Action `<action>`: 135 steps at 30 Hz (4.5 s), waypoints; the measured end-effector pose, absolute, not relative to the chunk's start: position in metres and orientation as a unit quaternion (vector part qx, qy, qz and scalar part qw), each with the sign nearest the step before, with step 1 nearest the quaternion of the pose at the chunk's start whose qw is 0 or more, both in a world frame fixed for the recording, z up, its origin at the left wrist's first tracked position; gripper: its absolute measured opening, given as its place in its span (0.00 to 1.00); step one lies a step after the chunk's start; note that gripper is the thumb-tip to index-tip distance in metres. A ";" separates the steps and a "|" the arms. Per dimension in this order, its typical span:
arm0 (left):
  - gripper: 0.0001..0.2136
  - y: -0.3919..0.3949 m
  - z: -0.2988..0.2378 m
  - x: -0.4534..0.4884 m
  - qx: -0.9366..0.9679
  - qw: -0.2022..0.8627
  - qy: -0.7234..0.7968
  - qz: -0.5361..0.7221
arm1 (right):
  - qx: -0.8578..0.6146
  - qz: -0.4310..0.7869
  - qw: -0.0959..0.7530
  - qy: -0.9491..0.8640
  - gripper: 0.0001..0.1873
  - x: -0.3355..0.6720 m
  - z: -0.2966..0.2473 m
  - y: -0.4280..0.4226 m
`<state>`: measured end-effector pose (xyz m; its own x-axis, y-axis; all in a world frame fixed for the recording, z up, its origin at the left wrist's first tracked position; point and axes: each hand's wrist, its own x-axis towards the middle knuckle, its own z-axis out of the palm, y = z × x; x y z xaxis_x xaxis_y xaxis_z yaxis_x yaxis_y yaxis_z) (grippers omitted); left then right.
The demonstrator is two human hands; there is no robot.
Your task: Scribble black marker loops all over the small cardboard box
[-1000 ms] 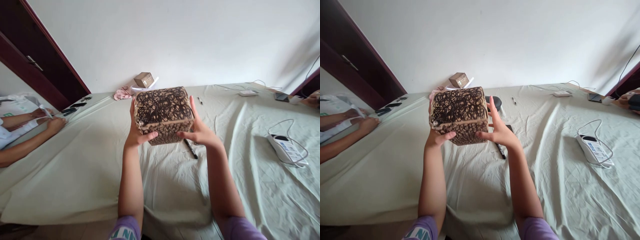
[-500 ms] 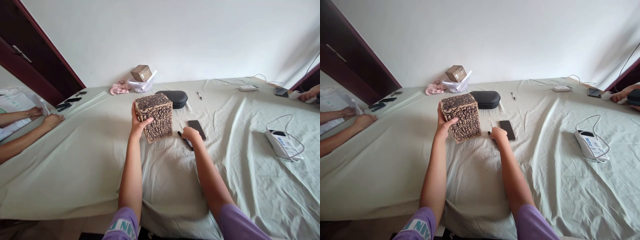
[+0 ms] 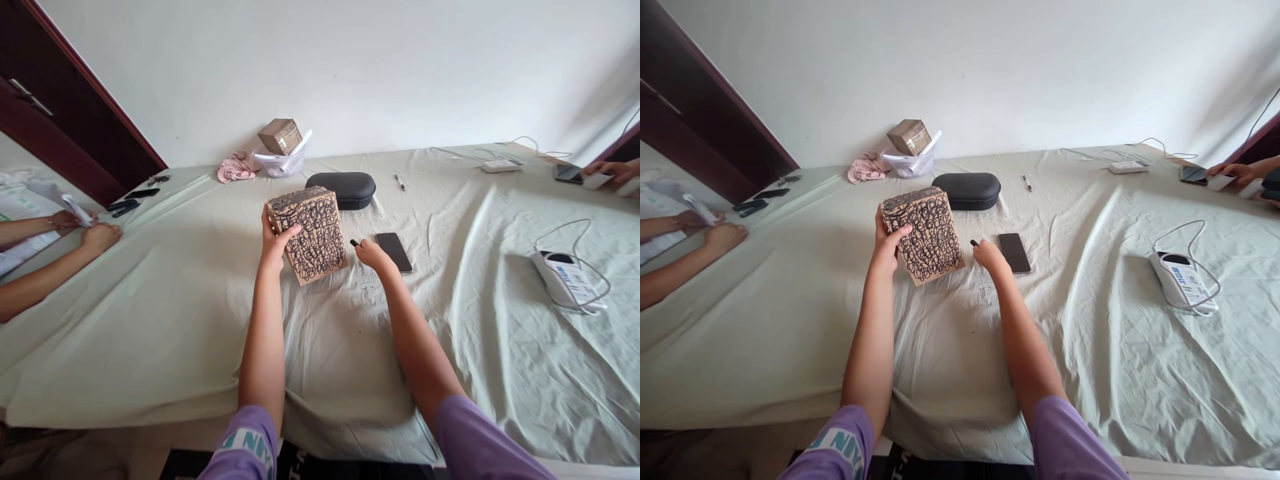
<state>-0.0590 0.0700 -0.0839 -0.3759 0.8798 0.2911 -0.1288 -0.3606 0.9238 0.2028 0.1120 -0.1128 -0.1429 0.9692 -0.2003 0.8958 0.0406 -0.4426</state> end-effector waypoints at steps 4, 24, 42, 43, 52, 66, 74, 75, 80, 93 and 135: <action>0.54 0.071 -0.083 -0.062 0.413 0.380 0.459 0.689 | -0.655 0.241 0.063 -0.713 0.21 0.203 -0.113 0.112; 0.37 0.082 -0.099 -0.075 0.359 0.405 0.446 0.713 | -0.599 0.438 0.130 -0.657 0.34 0.241 -0.066 0.092; 0.38 0.092 -0.123 -0.083 0.354 0.414 0.409 0.732 | -0.257 0.499 0.473 -0.679 0.14 0.133 -0.090 0.054; 0.37 0.092 -0.123 -0.083 0.360 0.412 0.410 0.730 | -0.265 0.476 0.468 -0.696 0.12 0.132 -0.093 0.054; 0.34 0.091 -0.126 -0.084 0.364 0.411 0.403 0.732 | -0.259 0.345 0.439 -0.788 0.03 0.131 -0.103 0.058; 0.39 0.092 -0.127 -0.081 0.386 0.368 0.389 0.751 | -0.254 0.414 0.448 -0.750 0.08 0.139 -0.099 0.063; 0.54 0.085 -0.131 -0.089 0.466 0.264 0.362 0.763 | -0.497 0.182 0.337 -0.779 0.14 0.216 -0.108 0.099; 0.54 0.085 -0.132 -0.089 0.482 0.266 0.358 0.754 | -0.526 0.155 0.291 -0.784 0.17 0.221 -0.116 0.101; 0.56 0.087 -0.130 -0.091 0.484 0.292 0.371 0.737 | -0.572 0.155 0.210 -0.777 0.22 0.221 -0.145 0.103; 0.30 0.003 -0.009 -0.009 0.631 0.318 0.405 0.580 | -0.163 0.117 0.594 -0.779 0.06 0.179 -0.016 0.033; 0.65 0.075 -0.103 0.013 0.453 -0.042 0.714 0.532 | -0.588 0.338 0.273 -0.682 0.33 0.215 -0.096 0.109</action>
